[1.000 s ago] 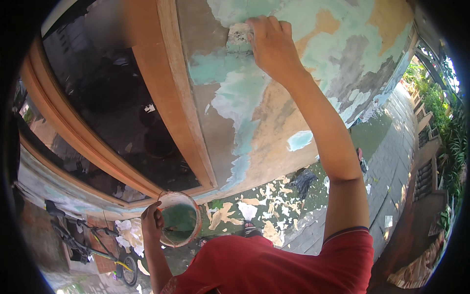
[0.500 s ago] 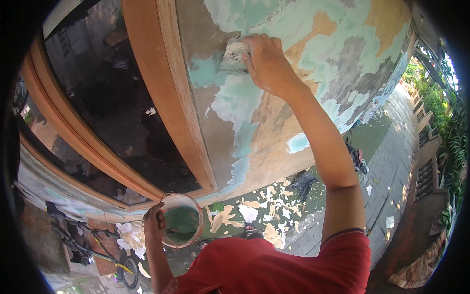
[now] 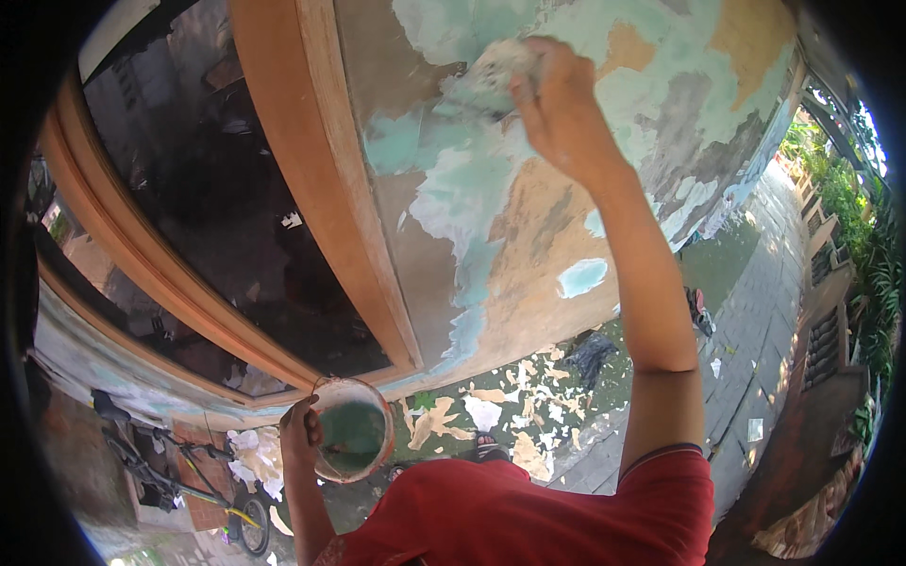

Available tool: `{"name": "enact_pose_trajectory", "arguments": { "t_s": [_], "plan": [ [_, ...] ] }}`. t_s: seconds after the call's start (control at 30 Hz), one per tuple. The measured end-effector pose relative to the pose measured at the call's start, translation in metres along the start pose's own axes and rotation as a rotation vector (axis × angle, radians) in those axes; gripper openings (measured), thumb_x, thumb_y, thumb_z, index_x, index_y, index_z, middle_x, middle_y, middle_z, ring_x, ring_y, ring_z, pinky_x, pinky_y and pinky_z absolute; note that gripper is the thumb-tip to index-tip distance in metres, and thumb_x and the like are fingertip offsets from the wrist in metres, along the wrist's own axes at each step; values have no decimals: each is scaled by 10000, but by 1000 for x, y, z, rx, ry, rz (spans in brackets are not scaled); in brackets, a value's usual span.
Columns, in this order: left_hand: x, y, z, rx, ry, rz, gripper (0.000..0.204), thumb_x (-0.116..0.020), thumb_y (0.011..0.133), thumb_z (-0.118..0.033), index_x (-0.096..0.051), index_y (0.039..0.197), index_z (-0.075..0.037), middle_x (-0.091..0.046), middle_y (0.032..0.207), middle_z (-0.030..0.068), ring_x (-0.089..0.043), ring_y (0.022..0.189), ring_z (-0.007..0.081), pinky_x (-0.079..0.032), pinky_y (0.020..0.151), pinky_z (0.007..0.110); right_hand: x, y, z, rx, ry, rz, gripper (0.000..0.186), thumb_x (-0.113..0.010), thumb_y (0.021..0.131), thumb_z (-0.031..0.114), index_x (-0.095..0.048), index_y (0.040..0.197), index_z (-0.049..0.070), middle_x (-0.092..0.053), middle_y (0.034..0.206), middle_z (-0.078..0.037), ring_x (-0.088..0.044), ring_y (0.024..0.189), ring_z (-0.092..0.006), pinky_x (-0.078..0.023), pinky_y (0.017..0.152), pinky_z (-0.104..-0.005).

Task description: The person applies a patching compound to a damaged exterior wall using a small putty knife, repeatedly loading the tool from a bucket and smoothing the mixture over the surface.

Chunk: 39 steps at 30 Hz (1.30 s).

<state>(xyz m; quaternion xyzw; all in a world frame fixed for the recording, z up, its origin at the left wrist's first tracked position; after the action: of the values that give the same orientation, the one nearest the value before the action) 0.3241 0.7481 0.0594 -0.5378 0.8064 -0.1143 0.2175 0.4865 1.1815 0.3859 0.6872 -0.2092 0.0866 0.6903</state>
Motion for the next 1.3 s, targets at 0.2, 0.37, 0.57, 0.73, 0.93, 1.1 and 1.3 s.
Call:
{"name": "enact_pose_trajectory", "arguments": {
  "t_s": [0.2, 0.37, 0.57, 0.73, 0.93, 1.1, 1.3],
  "plan": [
    [-5, 5, -4, -1, 10, 25, 266, -581, 935, -239, -642, 1042, -3, -415, 597, -17, -359, 427, 78, -246, 379, 240, -45, -11, 25, 91, 17, 129, 356, -564, 935, 123, -454, 1245, -13, -548, 1102, -199, -499, 1023, -372, -355, 965, -438],
    [-8, 1, -7, 1, 8, 0, 270, -573, 944, -239, -642, 1049, 0, -410, 595, -17, -361, 429, 76, -248, 377, 241, -30, 16, 11, 50, -43, -112, 330, -555, 946, 132, -474, 1209, -50, -554, 1121, -209, -516, 1012, -339, -341, 963, -437],
    [-10, 0, -5, -11, 6, 35, 263, -562, 952, -232, -642, 1054, -2, -411, 606, -19, -360, 434, 78, -259, 380, 243, -15, -3, 15, 1, 63, -12, 358, -537, 966, 172, -456, 1232, -53, -530, 1156, -245, -462, 1047, -430, -398, 931, -468],
    [-14, 4, -3, 5, 16, 52, 294, -585, 926, -246, -633, 1072, 5, -410, 600, -17, -365, 431, 88, -273, 389, 250, -40, -26, 25, -61, 98, 167, 346, -547, 949, 119, -434, 1230, -48, -526, 1163, -224, -462, 1070, -413, -382, 942, -475],
    [-16, -1, -8, -1, 11, 44, 247, -559, 946, -213, -646, 1046, -5, -414, 602, -20, -366, 434, 78, -259, 383, 242, -29, -12, -3, -91, -19, -44, 312, -539, 953, 147, -476, 1202, -32, -511, 1205, -240, -457, 1057, -407, -360, 952, -462],
    [-15, 2, -7, -22, 14, 52, 243, -554, 946, -207, -648, 1039, -4, -416, 604, -18, -366, 433, 79, -259, 382, 246, -49, -24, 28, -70, 65, 6, 331, -539, 952, 154, -468, 1223, -22, -506, 1173, -236, -457, 1051, -416, -360, 957, -468],
    [-20, 4, -8, -18, 5, 56, 248, -547, 945, -199, -643, 1049, 4, -420, 612, -12, -366, 432, 78, -261, 380, 240, -55, -10, 13, -52, -96, -188, 325, -530, 949, 121, -450, 1199, -71, -556, 1112, -222, -522, 1038, -366, -345, 957, -432]
  ]
}}
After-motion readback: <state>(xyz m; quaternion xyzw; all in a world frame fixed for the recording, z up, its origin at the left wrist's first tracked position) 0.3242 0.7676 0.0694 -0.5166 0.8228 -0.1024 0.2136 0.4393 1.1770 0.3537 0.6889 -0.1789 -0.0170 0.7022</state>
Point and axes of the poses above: each hand's wrist, its own y-axis towards the middle knuckle, its own x-axis out of the back of the hand, z = x × y, the point moved 2 cm from there along y, towards the middle knuckle
